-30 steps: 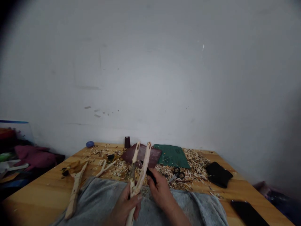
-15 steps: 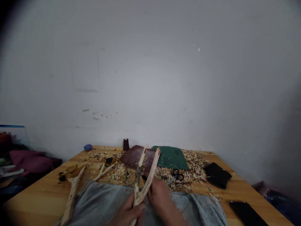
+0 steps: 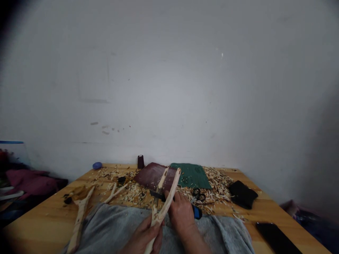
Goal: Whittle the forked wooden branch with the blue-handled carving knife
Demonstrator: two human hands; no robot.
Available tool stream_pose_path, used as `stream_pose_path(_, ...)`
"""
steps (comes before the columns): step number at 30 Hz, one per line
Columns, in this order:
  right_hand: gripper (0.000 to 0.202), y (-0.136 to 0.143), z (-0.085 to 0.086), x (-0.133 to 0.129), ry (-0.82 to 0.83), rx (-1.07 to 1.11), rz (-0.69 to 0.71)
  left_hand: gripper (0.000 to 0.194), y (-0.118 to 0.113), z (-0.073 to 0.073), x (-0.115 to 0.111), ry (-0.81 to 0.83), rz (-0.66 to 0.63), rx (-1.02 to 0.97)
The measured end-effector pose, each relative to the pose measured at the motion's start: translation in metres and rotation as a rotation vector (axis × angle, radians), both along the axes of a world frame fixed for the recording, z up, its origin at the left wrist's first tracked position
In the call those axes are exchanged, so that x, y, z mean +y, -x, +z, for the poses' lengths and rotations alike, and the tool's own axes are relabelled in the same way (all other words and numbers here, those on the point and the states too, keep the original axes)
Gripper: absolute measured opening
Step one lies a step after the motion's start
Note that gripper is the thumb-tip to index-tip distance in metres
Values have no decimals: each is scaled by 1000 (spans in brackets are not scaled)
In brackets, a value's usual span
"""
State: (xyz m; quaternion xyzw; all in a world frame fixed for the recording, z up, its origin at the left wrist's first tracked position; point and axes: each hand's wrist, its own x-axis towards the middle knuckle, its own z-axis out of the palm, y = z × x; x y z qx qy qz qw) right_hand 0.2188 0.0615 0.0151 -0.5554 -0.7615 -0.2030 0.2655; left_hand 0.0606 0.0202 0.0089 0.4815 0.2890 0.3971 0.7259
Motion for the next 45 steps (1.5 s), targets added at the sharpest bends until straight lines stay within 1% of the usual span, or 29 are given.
stream_pose_path(3,43,-1,0,1,9,19,-10,52,-3,-2,0,-33,7,25)
stream_pose_path(7,41,0,4,-1,84,5,-31,52,-8,-4,0,46,38,-28)
stream_pose_path(10,40,1,4,0,127,-32,-62,49,-10,0,-3,71,4,-93)
stream_pose_path(13,40,4,0,3,136,-58,-105,44,-10,7,-7,95,-19,-114)
stream_pose_path(17,38,11,-4,5,169,-83,-179,40,-12,10,-11,74,93,-8)
stream_pose_path(20,34,17,-2,3,202,-57,-198,43,-13,8,-10,59,108,33)
stream_pose_path(23,36,20,3,0,255,22,-177,48,-12,8,-8,129,53,-41)
stream_pose_path(27,32,20,8,-3,380,119,-168,51,-8,11,-5,208,-93,-216)
stream_pose_path(31,29,19,9,-5,396,226,-129,46,-5,14,-6,223,-155,-325)
stream_pose_path(34,31,14,7,-4,359,295,-72,41,-6,15,-7,222,-150,-334)
stream_pose_path(37,36,7,4,-2,335,354,2,41,-8,14,-9,201,-116,-286)
stream_pose_path(41,47,1,6,0,374,406,99,41,-10,12,-12,150,-43,-198)
stream_pose_path(45,44,3,13,-4,384,362,91,40,-11,9,-12,111,-21,-148)
